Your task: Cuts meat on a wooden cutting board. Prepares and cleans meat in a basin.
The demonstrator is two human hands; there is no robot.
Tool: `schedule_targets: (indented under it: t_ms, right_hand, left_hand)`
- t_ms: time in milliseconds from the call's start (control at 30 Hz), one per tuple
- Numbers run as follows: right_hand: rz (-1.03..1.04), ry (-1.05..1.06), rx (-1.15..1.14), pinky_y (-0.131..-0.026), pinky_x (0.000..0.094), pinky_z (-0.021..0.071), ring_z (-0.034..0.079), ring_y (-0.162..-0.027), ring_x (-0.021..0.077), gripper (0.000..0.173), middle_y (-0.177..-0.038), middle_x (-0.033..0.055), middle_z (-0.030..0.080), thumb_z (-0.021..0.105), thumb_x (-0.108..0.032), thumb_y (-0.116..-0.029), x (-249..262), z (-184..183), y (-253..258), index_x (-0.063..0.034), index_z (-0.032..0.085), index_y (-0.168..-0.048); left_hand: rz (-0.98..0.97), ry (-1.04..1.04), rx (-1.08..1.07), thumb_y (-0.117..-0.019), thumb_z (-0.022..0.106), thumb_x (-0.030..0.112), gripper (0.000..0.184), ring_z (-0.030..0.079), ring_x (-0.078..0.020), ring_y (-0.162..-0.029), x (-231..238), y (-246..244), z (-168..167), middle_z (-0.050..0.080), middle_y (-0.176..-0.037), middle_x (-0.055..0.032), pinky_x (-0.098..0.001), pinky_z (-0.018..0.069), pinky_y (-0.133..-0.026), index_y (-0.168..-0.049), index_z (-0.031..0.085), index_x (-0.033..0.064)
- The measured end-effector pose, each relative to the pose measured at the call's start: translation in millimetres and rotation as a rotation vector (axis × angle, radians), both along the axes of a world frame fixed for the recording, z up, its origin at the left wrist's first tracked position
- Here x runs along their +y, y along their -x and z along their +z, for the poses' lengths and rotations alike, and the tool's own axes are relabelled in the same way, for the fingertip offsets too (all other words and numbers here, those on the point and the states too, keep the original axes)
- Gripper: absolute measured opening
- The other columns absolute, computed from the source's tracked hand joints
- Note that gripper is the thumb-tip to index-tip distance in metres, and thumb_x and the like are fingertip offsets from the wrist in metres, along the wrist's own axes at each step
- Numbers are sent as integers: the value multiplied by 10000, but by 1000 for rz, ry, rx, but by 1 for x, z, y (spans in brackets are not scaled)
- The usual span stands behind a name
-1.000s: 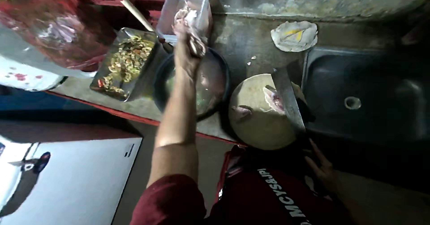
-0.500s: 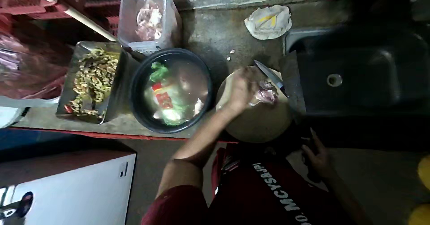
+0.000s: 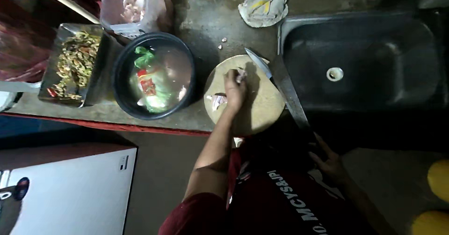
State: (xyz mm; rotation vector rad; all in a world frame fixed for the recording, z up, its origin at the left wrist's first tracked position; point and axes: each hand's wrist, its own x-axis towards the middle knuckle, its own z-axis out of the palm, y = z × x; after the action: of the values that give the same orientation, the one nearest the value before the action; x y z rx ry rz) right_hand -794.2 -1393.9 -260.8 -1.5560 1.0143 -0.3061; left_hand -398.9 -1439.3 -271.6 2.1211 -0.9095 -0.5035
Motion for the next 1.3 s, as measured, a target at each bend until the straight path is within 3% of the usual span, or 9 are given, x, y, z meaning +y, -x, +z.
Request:
schedule_targets:
  t_ms: [200,300,367,533,600,700,867,967,1300]
  right_hand:
    - [84,36,-22,-646,242,568,650,-760,59,644,-1254,134,683,568,-183,-1001,-7,-6,11,17,343,-1571]
    - [93,46,-42,-658,239,574,654,-763,50,664,-1291,135,666,586,-172,-988,-15,-7,6,25,335,-1570]
    - [91,73,-83,-678,217,575,658,-787,33,674,-1290,165,665,606,-139,-984,-20,-8,1,78,319,-1554]
    - [166,168,-125,-923,190,550,668,-1086,53,685,-1363,227,617,610,-132,-980,-33,-11,-14,99,310,-1551]
    - [197,149,-62,-785,204,564,663,-916,47,664,-1325,196,636,593,-147,-1002,-35,-9,-21,34,314,-1576]
    - [270,157,9,-685,253,557,648,-778,83,615,-1331,169,648,536,-172,-1045,-37,-9,-35,-51,312,-1605]
    - [416,268,98,-852,375,582,711,-987,219,556,-1331,174,665,486,-208,-1075,-37,-10,-63,-131,348,-1608]
    - [450,382,99,-975,458,554,705,-1105,284,548,-1288,170,692,502,-192,-1067,-35,-15,-76,-147,376,-1599]
    - [521,435,222,-993,532,534,689,-1144,351,546,-1317,173,679,485,-188,-1081,-33,-22,-88,-175,355,-1611]
  left_hand:
    - [281,453,597,-960,548,35,226,615,-94,-674,39,-14,7,637,-900,-24,-266,540,-558,-1184,524,61]
    - [-36,514,208,-912,543,-47,234,672,-149,-965,56,6,9,670,-1155,-132,-315,580,-811,-1143,575,-68]
    - [-346,381,-150,-890,603,-77,240,600,-333,-1242,69,18,5,611,-1311,-264,-452,498,-1058,-1124,642,-109]
    - [-657,85,-526,-1025,591,207,324,431,-400,-1441,102,33,-39,493,-1529,-198,-571,344,-1189,-1329,670,127]
    - [-531,38,-409,-944,675,286,581,334,-393,-1502,119,36,-37,367,-1617,-204,-610,262,-1217,-1485,538,124]
    - [-250,53,-187,-860,803,365,801,361,-392,-1481,138,47,-35,371,-1605,-220,-571,293,-1214,-1517,470,49]
    - [-11,114,-224,-941,719,207,448,577,-408,-1237,136,73,-44,629,-1293,-243,-549,432,-1077,-1324,635,-9]
    - [62,139,-229,-942,714,156,358,610,-393,-1184,129,82,-47,659,-1221,-241,-503,472,-1046,-1247,679,-28]
    - [77,164,-238,-923,733,162,342,622,-371,-1143,127,81,-56,677,-1183,-214,-494,473,-1023,-1214,695,-14]
